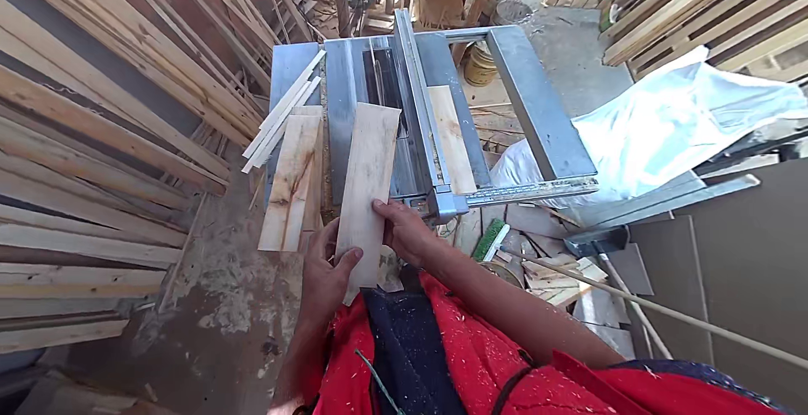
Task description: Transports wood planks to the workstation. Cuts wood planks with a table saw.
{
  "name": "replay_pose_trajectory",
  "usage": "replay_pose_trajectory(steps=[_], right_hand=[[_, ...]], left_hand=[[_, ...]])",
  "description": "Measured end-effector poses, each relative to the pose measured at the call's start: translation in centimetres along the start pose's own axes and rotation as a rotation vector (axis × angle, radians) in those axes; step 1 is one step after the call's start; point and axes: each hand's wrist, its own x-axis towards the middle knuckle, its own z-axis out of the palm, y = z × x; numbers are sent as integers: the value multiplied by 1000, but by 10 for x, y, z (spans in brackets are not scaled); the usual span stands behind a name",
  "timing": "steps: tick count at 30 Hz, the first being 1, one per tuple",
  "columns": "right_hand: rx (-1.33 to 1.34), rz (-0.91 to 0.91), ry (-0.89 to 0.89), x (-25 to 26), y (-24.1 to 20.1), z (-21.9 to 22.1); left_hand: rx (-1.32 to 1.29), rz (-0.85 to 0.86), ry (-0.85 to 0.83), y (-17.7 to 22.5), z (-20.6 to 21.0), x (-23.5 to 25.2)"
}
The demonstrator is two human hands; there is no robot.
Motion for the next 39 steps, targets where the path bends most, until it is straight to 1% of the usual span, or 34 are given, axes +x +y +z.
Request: replay_pose_trajectory(steps=[2,4,8,10,13,16,18,21,24,27,30,33,36,39], right_hand=[[121,44,177,2,6,-1],[156,61,273,2,12,-3],[194,66,283,3,22,-1],[199,60,282,3,20,1],[171,38,287,1,21,3],[24,-2,308,-2,25,1],[-145,-64,267,-4,30,-1],[-297,-121,158,-2,35,-9],[-379,-146,97,1,42,-17],[-419,-143,8,2,39,-28],[-475,-84,-69,-1,28,-34],[-515,-38,-118,10,29,-47],[-508,-36,-102,22,27,-57],[-465,-78,-32,24,13,-59]], left_hand=[[6,69,-38,-9,12,-10],[-24,113,-108,-8,15,-17],[-221,115,-191,-1,6,-27],[-283,90,-160,-6,-1,-31],[-288,65,-110,-16,-6,-37],[-201,64,-143,-29,-3,-36],[-131,-6,-169,-43,4,-29],[-222,-103,-173,-73,20,-9],[-312,-110,-143,-86,29,1],[-323,-95,-84,-89,35,8],[-285,-54,-36,-88,42,26],[-207,-42,29,-82,49,50],[-132,1,57,-62,52,70],[-64,52,66,-41,64,83]])
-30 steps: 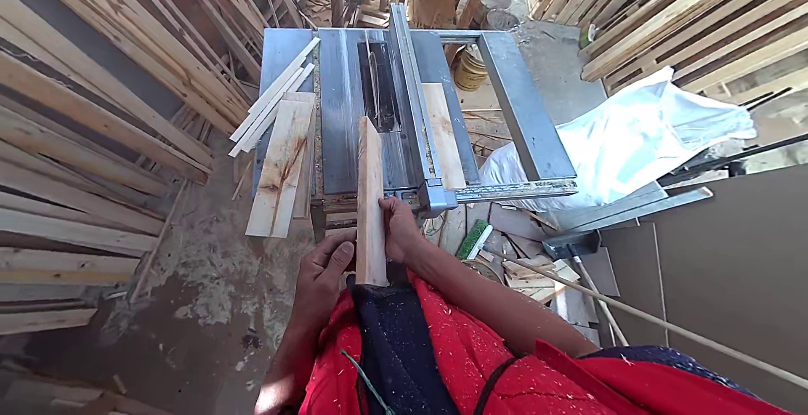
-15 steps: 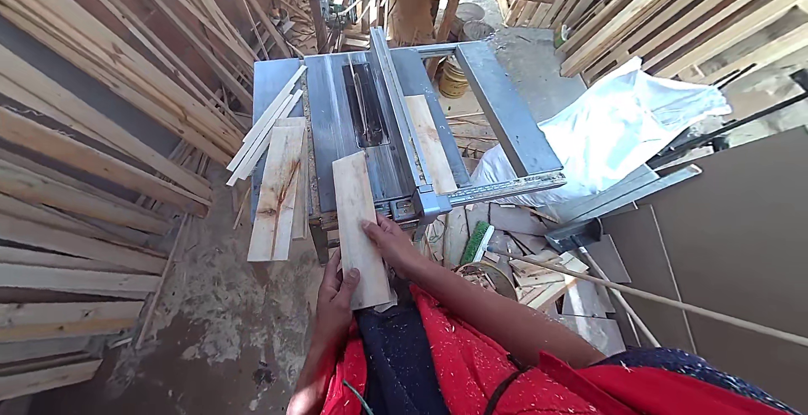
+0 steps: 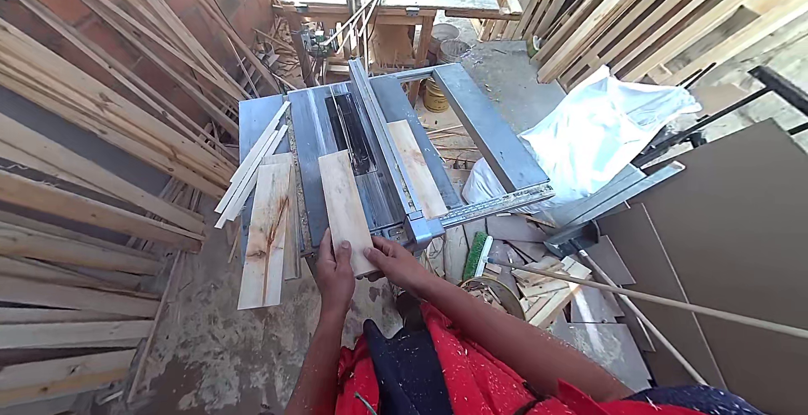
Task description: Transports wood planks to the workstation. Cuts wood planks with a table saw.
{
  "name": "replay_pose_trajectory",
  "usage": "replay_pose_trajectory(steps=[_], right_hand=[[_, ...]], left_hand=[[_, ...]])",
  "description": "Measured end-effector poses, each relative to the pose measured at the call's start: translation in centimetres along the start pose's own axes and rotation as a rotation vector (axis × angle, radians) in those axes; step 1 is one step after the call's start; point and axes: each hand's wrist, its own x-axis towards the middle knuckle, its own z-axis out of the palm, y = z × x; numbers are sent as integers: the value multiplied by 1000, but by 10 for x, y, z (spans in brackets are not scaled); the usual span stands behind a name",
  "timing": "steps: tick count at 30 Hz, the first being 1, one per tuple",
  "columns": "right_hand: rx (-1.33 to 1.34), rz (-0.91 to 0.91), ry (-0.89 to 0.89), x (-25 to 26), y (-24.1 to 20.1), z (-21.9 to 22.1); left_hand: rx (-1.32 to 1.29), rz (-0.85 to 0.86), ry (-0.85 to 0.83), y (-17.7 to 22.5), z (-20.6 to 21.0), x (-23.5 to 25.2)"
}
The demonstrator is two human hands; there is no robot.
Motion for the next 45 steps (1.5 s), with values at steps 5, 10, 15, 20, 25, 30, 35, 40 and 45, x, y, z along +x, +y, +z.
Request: replay_pose_trajectory(steps=[5,10,15,20,25,30,35,40,45], right_hand=[[16,1,54,-6,-10,-15],[-145,-28,-44,-30,9,-24],[-520,8,-116,-53,0,-23],[-654,-13,-133,-56,2,-23],[-705,-59,-145,-58,10,-22],[-838,-50,-212,-75,1,-28],[-1003,-69,-205,-91,-18,-36],[-1012,19,-77,-85,-35,-31],[-1157,-115,60,-92,-23,-30]], left_hand=[[70,-11,12,8,23,1],[-106,36,-81,-25,10,-20],[-262,22,-130,-38,-3,-47],[-100,-12,7,-27,5,-25],[114,-7,53,27,15,8],[1,-1,-22,11,18,-8],[-334,22,-156,-23,-1,-39],[-369,-8,-162,-36,-3,-44],[-258,-11,-196,-49,7,-57]])
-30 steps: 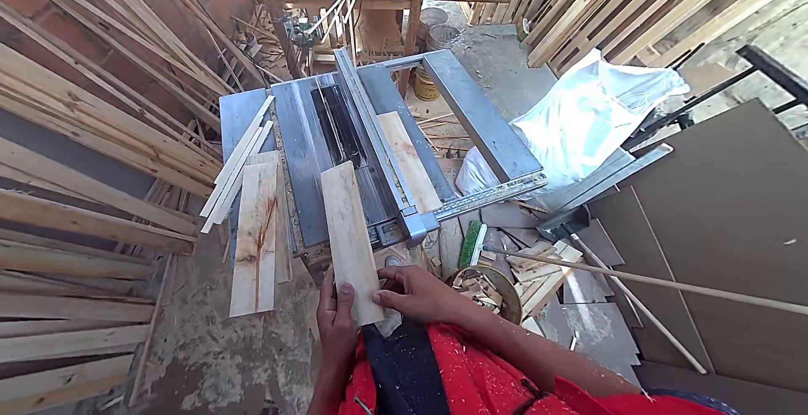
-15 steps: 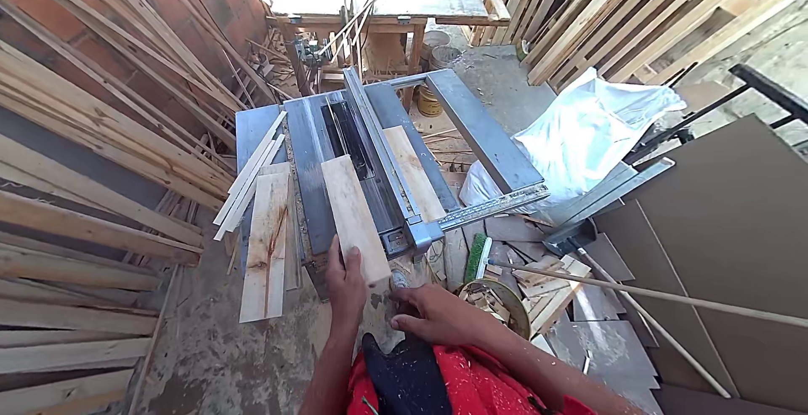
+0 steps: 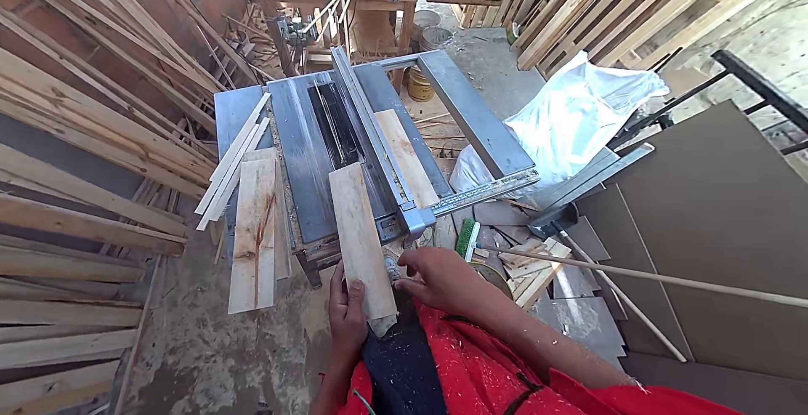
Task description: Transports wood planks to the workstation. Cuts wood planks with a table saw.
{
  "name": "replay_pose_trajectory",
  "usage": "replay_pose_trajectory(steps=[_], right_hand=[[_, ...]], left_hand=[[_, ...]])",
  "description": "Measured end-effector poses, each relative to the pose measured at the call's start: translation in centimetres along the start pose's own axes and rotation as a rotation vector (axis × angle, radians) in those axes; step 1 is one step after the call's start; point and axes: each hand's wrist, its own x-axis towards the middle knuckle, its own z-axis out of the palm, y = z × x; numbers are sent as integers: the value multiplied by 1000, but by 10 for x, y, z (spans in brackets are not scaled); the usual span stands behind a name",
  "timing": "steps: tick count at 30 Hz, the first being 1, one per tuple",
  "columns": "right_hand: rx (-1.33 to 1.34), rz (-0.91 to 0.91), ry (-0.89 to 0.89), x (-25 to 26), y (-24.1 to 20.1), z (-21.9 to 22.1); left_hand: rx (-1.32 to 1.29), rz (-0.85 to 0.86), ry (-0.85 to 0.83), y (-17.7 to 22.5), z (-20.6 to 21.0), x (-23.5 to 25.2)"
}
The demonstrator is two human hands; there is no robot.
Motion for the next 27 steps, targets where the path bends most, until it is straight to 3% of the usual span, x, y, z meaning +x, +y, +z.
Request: replay_pose_trajectory(steps=[3,6,10,15,21,24,27], right_hand=[[-245,-193,43,0,3,8],[-452,-198,-88,15,12,20],[-655,-195,-92,32,24,25],[-728,-179,-88,64,26,12],[-836,-174,-118,99,20,-7],[-810,-217,-64,100,29,-8],[-790,-213,-45,106,33,-12]], left_hand=[[136,-21,-189,-18,10,1],[207,-77,-345,-41,25,7],[235,-173,-340,-39,32,25],[317,-250,-300,-31,38,61],[443,-366,-284,8,36,81],[738,-195,-290,20,23,75],[931,65,-335,4,8,66]])
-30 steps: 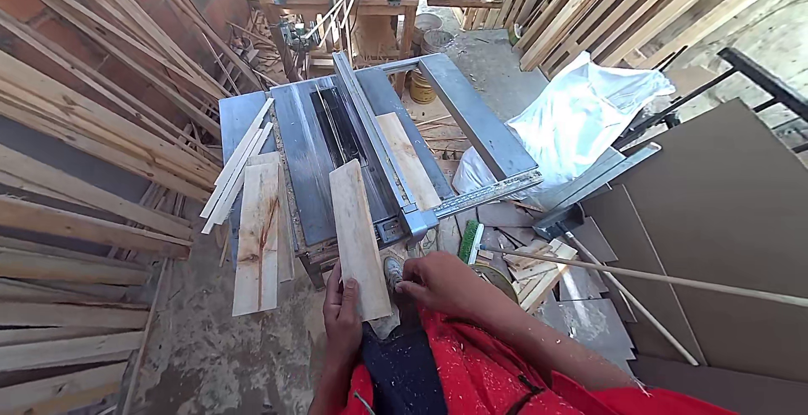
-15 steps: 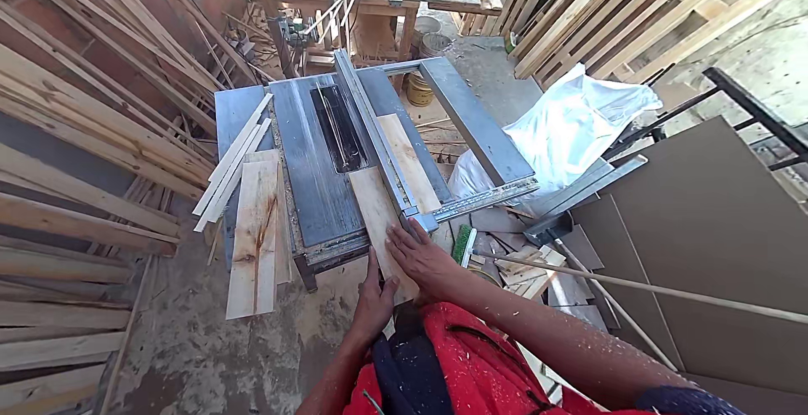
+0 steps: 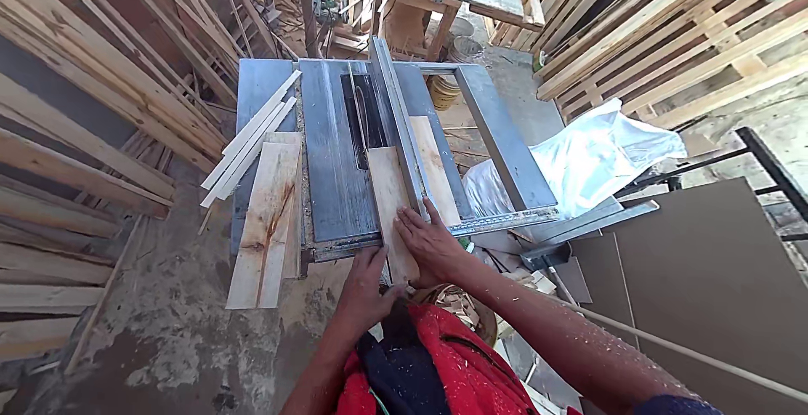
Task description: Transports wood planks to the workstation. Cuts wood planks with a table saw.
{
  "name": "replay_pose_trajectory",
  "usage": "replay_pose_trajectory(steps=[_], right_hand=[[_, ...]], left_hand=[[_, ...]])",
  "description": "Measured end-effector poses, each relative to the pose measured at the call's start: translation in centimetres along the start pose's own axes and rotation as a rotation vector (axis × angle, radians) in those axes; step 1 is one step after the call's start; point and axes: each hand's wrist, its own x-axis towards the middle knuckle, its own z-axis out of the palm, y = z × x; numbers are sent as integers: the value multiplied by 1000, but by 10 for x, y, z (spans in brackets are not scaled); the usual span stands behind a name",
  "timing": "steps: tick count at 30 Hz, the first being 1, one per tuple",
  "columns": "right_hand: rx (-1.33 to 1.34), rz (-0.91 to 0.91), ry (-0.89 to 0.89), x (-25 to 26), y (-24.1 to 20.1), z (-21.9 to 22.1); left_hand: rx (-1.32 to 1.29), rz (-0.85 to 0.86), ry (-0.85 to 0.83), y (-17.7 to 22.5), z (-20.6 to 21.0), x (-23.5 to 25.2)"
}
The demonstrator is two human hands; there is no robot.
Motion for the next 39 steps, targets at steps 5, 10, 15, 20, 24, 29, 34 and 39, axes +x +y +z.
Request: replay_pose_trajectory(steps=[5,10,15,20,24,29,34,39], right_hand=[[24,6,1,8,7,-3],[45,23,-14,21,15,-9],[0,34,-69,27,25,-21],[-64,38,-65,46,36,-27],[-68,26,-40,66,49,-34],[-64,15,-36,86,66,-39],[-24,20,-20,95,73,-42],[-37,35,-42,104,77,-43]], left_hand=[[264,195,159,-17,20,8],[419,167,204,-11,5,27],[469,106,274,0,-4,39],[453,60,333,6,-12,50],[420,41,385,18,-29,59],[374,7,382,27,-51,69],[91,-112,316,36,-135,105],[62,-212,482,39,-190,206]])
